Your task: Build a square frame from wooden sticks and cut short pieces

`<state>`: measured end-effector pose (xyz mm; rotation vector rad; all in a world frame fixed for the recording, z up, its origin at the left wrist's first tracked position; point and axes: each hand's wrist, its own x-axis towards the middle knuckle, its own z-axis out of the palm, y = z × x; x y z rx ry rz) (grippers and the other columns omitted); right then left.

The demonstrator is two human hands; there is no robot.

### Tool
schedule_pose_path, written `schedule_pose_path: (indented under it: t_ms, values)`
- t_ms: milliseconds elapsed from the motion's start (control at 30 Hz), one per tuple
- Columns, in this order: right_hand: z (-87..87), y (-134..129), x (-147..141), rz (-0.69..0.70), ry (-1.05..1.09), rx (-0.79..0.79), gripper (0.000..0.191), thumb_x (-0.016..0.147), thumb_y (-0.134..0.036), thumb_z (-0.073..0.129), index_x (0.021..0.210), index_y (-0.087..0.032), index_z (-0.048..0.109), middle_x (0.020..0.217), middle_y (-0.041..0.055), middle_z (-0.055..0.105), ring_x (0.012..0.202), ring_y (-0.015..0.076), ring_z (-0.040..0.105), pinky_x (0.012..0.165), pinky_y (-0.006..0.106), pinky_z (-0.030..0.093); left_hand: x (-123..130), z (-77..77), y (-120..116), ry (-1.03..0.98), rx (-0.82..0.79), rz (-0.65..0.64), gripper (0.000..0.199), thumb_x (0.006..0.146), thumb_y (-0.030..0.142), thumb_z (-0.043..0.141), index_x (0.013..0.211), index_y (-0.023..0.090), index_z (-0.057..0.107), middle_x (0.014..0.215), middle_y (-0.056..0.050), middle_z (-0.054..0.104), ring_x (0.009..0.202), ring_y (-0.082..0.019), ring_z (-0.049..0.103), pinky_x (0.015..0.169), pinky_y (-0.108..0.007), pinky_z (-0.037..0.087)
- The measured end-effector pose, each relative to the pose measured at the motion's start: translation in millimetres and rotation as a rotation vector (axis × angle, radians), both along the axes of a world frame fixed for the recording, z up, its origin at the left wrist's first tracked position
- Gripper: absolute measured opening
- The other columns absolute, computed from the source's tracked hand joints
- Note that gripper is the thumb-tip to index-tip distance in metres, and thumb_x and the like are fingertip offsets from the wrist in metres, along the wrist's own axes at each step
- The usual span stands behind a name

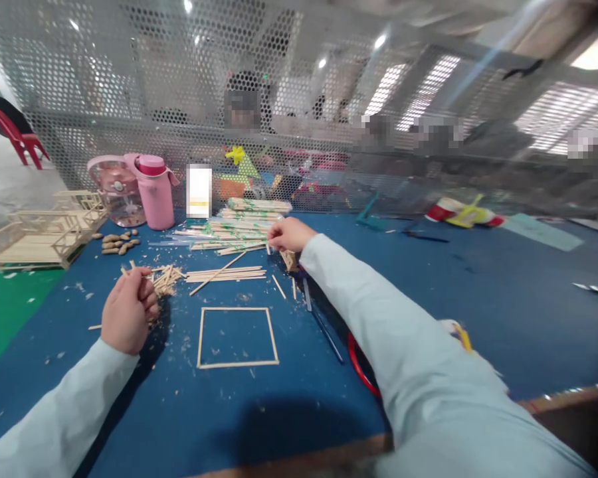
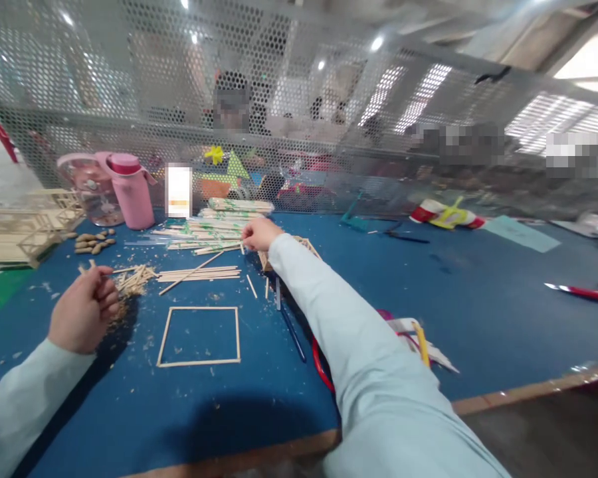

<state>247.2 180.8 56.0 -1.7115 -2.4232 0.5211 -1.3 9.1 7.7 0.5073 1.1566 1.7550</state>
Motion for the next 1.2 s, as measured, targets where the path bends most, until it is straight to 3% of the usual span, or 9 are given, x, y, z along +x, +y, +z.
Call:
schedule_pose_path:
  t_ms: [133, 233, 300, 433, 567, 767, 967, 1100, 1200]
  values:
    - [-6.4, 2.8, -72.9, 0.189, 0.077, -0.053, 0.01, 0.073, -0.008, 0.059, 0.077, -0.011, 0.068, 0.062, 0.0019, 0.068, 0.051, 0.0073, 0.059, 0.053, 0.016, 0.047, -4.8, 1.9, 2.3, -0.082, 0.083, 0.108, 0.006, 0.077, 0.023, 0.049, 0.074, 0.02, 0.045, 0.044, 0.01, 0.028, 0.033, -0.004, 0.02, 0.031, -0.014, 0.018]
    - [-6.3, 0.5, -123.7, 0.297, 0.134, -0.018, 0.027, 0.082, -0.01, 0.05, 0.106, -0.014, 0.06, 0.086, 0.0036, 0.07, 0.063, 0.0053, 0.062, 0.058, 0.014, 0.047, -7.9, 2.0, 4.9, -0.087, 0.101, 0.19, 0.006, 0.078, 0.022, 0.047, 0.073, 0.021, 0.043, 0.044, 0.01, 0.028, 0.033, -0.004, 0.02, 0.031, -0.014, 0.017]
    - [-9.1, -1.4, -148.6, 0.348, 0.121, 0.007, 0.033, 0.083, -0.01, 0.048, 0.115, -0.015, 0.055, 0.094, 0.0047, 0.069, 0.068, 0.0058, 0.063, 0.061, 0.014, 0.047, -9.6, 1.0, 6.7, -0.078, 0.118, 0.232, 0.007, 0.078, 0.022, 0.047, 0.073, 0.021, 0.043, 0.045, 0.01, 0.03, 0.033, -0.004, 0.022, 0.032, -0.014, 0.017]
    - [-23.6, -8.0, -176.8, 0.475, 0.006, 0.019, 0.02, 0.074, -0.017, 0.063, 0.093, -0.016, 0.067, 0.09, 0.0041, 0.07, 0.076, 0.0118, 0.064, 0.068, 0.018, 0.046, -13.7, -1.4, 9.9, -0.037, 0.165, 0.321, 0.007, 0.079, 0.025, 0.049, 0.076, 0.021, 0.043, 0.049, 0.008, 0.041, 0.038, -0.006, 0.036, 0.036, -0.015, 0.027]
    - [-42.0, -21.0, -195.5, 0.574, -0.094, 0.033, 0.019, 0.068, -0.027, 0.07, 0.084, -0.018, 0.069, 0.093, 0.0054, 0.07, 0.087, 0.0177, 0.063, 0.071, 0.021, 0.044, -17.4, -1.9, 12.0, -0.007, 0.161, 0.386, 0.008, 0.08, 0.026, 0.048, 0.076, 0.02, 0.045, 0.053, 0.005, 0.05, 0.042, -0.007, 0.044, 0.042, -0.017, 0.035]
    - [-50.9, -23.7, -209.5, 0.611, -0.15, 0.087, 0.013, 0.076, -0.019, 0.059, 0.083, -0.016, 0.069, 0.091, 0.0064, 0.07, 0.086, 0.0169, 0.062, 0.07, 0.021, 0.041, -19.1, -1.8, 15.3, -0.04, 0.135, 0.389, 0.009, 0.082, 0.024, 0.046, 0.075, 0.019, 0.046, 0.055, 0.006, 0.053, 0.044, -0.006, 0.049, 0.045, -0.016, 0.038]
    - [-38.3, -9.0, -194.7, 0.629, -0.143, 0.141, 0.036, 0.082, -0.021, 0.053, 0.116, -0.011, 0.057, 0.103, 0.0113, 0.066, 0.09, 0.0171, 0.059, 0.073, 0.023, 0.04, -16.0, 0.3, 16.8, -0.106, 0.058, 0.339, 0.016, 0.088, 0.016, 0.036, 0.078, 0.018, 0.047, 0.06, 0.002, 0.059, 0.049, -0.007, 0.056, 0.047, -0.015, 0.042]
    - [-39.7, -13.7, -190.2, 0.783, -0.185, 0.085, 0.029, 0.07, -0.018, 0.065, 0.098, -0.02, 0.068, 0.093, 0.0034, 0.069, 0.081, 0.0137, 0.06, 0.065, 0.019, 0.039, -13.1, 0.8, 15.2, -0.139, 0.019, 0.272, 0.015, 0.089, 0.012, 0.034, 0.083, 0.018, 0.046, 0.065, 0.0, 0.063, 0.054, -0.008, 0.061, 0.049, -0.015, 0.046]
    - [-43.0, -19.1, -190.4, 0.831, -0.203, 0.097, 0.022, 0.066, -0.017, 0.067, 0.088, -0.017, 0.071, 0.089, 0.0048, 0.07, 0.08, 0.0152, 0.06, 0.064, 0.02, 0.037, -11.4, 0.3, 14.4, -0.171, -0.032, 0.185, 0.015, 0.089, 0.011, 0.035, 0.083, 0.017, 0.047, 0.068, -0.003, 0.064, 0.058, -0.01, 0.064, 0.05, -0.017, 0.049]
